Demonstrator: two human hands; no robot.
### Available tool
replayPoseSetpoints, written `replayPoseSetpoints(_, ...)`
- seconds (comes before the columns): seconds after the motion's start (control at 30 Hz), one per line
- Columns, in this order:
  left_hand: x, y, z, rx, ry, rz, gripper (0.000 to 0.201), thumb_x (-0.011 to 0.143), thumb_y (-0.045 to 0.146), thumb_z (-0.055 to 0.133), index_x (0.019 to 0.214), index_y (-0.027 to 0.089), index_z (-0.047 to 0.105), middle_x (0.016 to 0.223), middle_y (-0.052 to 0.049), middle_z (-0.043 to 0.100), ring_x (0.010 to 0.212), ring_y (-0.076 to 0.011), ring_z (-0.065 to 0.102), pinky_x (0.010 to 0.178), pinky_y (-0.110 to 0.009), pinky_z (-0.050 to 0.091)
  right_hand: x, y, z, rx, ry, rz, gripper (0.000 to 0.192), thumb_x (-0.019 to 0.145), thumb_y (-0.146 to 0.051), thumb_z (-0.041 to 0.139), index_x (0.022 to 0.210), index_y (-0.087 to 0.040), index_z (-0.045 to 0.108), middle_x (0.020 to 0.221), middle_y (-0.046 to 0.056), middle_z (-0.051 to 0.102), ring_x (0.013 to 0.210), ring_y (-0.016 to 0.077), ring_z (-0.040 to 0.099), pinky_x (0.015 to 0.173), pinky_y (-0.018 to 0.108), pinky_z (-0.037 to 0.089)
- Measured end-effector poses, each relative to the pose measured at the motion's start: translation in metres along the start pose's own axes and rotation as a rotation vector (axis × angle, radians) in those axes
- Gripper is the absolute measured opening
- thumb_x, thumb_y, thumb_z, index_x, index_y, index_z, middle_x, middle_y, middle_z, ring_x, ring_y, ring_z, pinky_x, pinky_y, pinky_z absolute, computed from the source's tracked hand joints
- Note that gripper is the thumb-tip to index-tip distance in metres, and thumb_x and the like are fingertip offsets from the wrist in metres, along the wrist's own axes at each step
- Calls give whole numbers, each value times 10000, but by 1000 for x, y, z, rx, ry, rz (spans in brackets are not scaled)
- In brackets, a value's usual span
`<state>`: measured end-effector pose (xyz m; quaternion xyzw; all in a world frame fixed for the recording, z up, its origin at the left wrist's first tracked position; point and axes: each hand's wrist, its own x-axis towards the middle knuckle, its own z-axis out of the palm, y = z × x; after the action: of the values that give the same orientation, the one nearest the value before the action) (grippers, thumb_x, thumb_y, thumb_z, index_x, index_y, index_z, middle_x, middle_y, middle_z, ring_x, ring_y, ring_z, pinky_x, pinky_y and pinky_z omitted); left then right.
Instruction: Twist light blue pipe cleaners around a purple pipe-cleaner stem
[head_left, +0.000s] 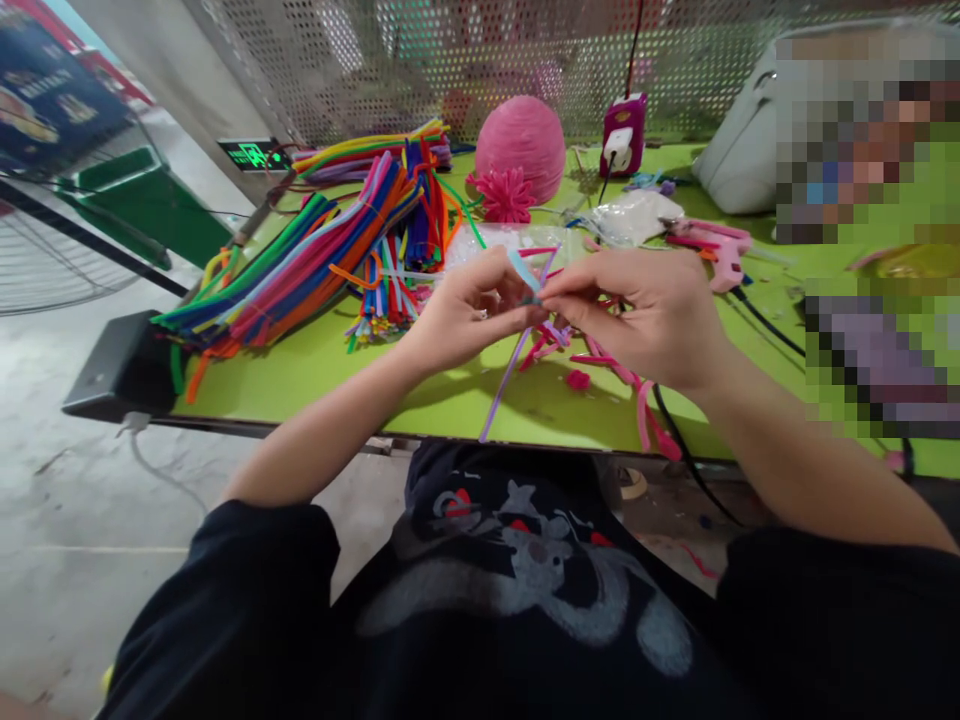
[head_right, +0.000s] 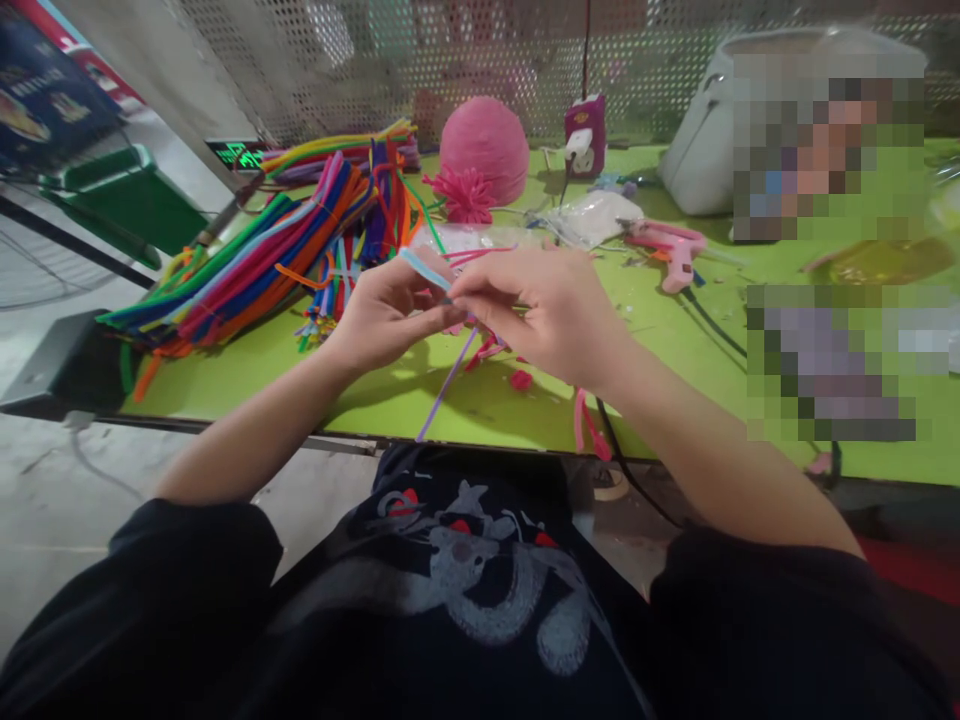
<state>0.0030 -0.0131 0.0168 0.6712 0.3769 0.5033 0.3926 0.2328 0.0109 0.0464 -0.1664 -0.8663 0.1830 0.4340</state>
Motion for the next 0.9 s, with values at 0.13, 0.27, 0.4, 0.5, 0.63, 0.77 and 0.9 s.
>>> replayPoseSetpoints(0.13, 1, 6, 3, -27, 44, 32, 571, 810, 736, 885, 865, 211, 668, 704, 41, 639, 550, -67, 617, 518, -238, 502, -2, -1, 3, 38, 48, 88, 109, 1071, -271, 716, 1021, -247, 810, 967, 39, 839, 831, 212, 780, 785, 383, 600)
replayPoseSetpoints(0.27, 3, 1, 6, -58, 107, 90, 553, 809, 727, 890, 886, 224, 675, 735, 60, 690, 560, -72, 702, 527, -216, 562, -2, 1, 5, -96, 119, 51, 113, 1059, -308, 705, 981, -252, 764, 866, 30, 800, 731, 210, 749, 724, 370, 609)
replayPoseSetpoints(0.4, 3, -7, 6, -45, 138, 48, 569, 819, 753, 865, 890, 229, 654, 755, 55, 718, 632, -99, 765, 576, -223, 620, 0, 5, 0, -319, 70, -172, 166, 1080, -222, 602, 1014, -220, 754, 919, 65, 823, 823, 239, 784, 723, 377, 599)
replayPoseSetpoints(0.5, 2, -10, 6, -43, 128, -24, 584, 830, 775, 839, 920, 233, 641, 733, 56, 710, 666, -114, 781, 624, -241, 645, 1, 9, -3, -187, 6, -129, 142, 1045, -227, 652, 1055, -222, 794, 896, 45, 830, 763, 206, 763, 711, 358, 594)
replayPoseSetpoints(0.63, 2, -8, 8, -104, 119, -33, 558, 837, 746, 853, 911, 235, 641, 717, 66, 692, 661, -112, 778, 635, -247, 645, 0, 18, 0, 152, 1, 31, 125, 1017, -270, 724, 1081, -226, 822, 947, 23, 838, 776, 166, 766, 712, 309, 598)
replayPoseSetpoints(0.77, 1, -7, 11, -138, 83, -25, 518, 839, 681, 894, 898, 223, 659, 703, 54, 683, 608, -116, 744, 602, -270, 638, -2, 22, 7, 284, -7, 142, 192, 1051, -443, 743, 1042, -254, 773, 880, -6, 757, 703, 140, 681, 644, 289, 536)
replayPoseSetpoints(0.9, -1, -4, 12, -119, 93, -81, 437, 884, 593, 894, 909, 220, 667, 695, 46, 684, 647, -130, 768, 617, -269, 639, 1, 18, 2, 206, -73, 107, 202, 1058, -437, 707, 982, -251, 684, 763, -35, 637, 636, 126, 586, 612, 291, 472)
